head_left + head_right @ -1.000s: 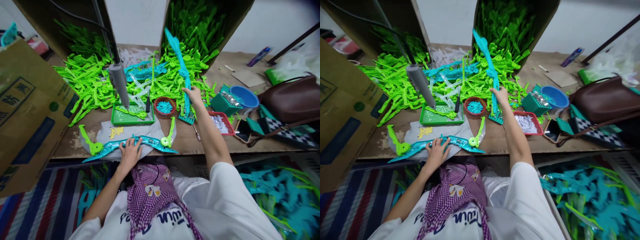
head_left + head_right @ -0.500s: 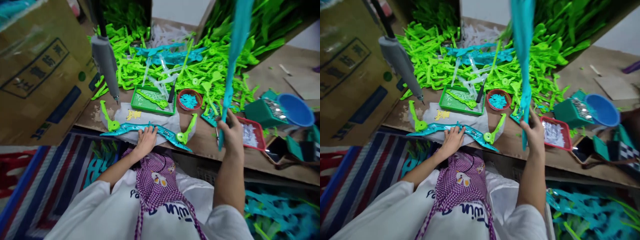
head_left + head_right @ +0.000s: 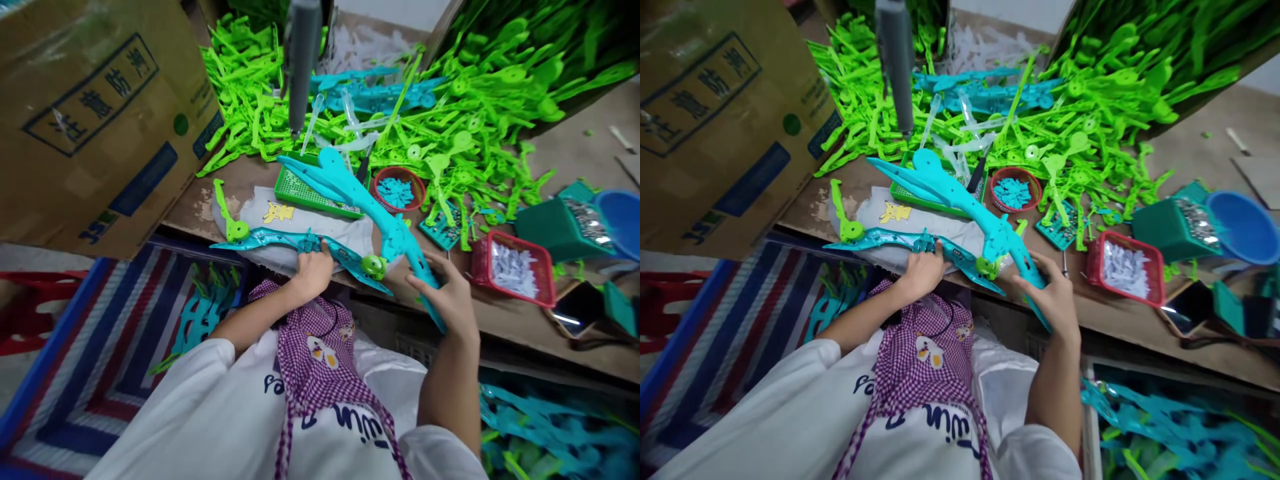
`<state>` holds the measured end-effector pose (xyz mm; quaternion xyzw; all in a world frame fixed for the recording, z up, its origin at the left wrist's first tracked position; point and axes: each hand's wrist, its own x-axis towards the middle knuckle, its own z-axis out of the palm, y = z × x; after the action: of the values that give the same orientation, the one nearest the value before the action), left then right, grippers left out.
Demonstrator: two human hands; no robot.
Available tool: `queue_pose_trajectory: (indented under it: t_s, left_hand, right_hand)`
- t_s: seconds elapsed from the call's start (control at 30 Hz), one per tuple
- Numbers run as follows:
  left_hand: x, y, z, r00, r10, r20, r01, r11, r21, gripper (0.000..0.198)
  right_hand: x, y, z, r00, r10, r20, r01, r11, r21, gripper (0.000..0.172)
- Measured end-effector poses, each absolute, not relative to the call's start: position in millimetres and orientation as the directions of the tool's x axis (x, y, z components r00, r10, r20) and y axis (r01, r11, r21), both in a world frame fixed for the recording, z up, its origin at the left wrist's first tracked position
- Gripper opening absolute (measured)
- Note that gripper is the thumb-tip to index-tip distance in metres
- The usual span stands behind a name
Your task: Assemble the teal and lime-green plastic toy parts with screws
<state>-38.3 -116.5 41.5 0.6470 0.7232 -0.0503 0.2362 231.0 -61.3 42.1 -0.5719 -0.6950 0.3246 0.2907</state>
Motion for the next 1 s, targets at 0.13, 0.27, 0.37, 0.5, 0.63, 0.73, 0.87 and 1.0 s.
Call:
queue_pose_trajectory:
  t_s: [0.13, 0.27, 0.37, 0.5, 0.63, 0.73, 0.87, 1.0]
  left_hand:
    - [-29, -123, 40, -0.079, 0.908, -0.412, 0.952, 0.191, 0.240, 0.073]
    - [-26, -125, 40, -0.094, 0.893, -0.440, 0.945, 0.220, 0.244, 0.079]
    - [-25, -125, 39, -0.112, 0.891, -0.439, 0.940, 0.239, 0.245, 0.079]
    - [-26, -127, 37, -0.105, 0.883, -0.457, 0.937, 0.242, 0.252, 0.081]
    - [-29, -128, 34, -0.090, 0.882, -0.462, 0.940, 0.229, 0.254, 0.081]
    - [-29, -128, 32, -0.092, 0.887, -0.453, 0.938, 0.229, 0.258, 0.078]
    - [-29, -130, 33, -0.059, 0.891, -0.450, 0.942, 0.199, 0.271, 0.056]
    - [-30, -133, 38, -0.065, 0.901, -0.429, 0.930, 0.210, 0.301, 0.049]
  right_hand:
    - [223, -60, 41, -0.241, 0.970, 0.036, 0.638, 0.186, -0.747, 0.062]
    - [216, -53, 44, -0.315, 0.948, 0.051, 0.672, 0.261, -0.693, 0.061]
    - [208, -45, 46, -0.385, 0.920, 0.071, 0.685, 0.337, -0.646, 0.063]
    - [201, -40, 50, -0.438, 0.896, 0.070, 0.692, 0.386, -0.610, 0.064]
    - [197, -37, 54, -0.457, 0.888, 0.051, 0.682, 0.386, -0.621, 0.065]
    - [191, -33, 57, -0.492, 0.871, 0.018, 0.678, 0.396, -0.620, 0.063]
    - [172, -31, 59, -0.579, 0.814, -0.044, 0.682, 0.453, -0.574, 0.061]
    - [144, -30, 57, -0.644, 0.764, -0.046, 0.669, 0.533, -0.518, 0.062]
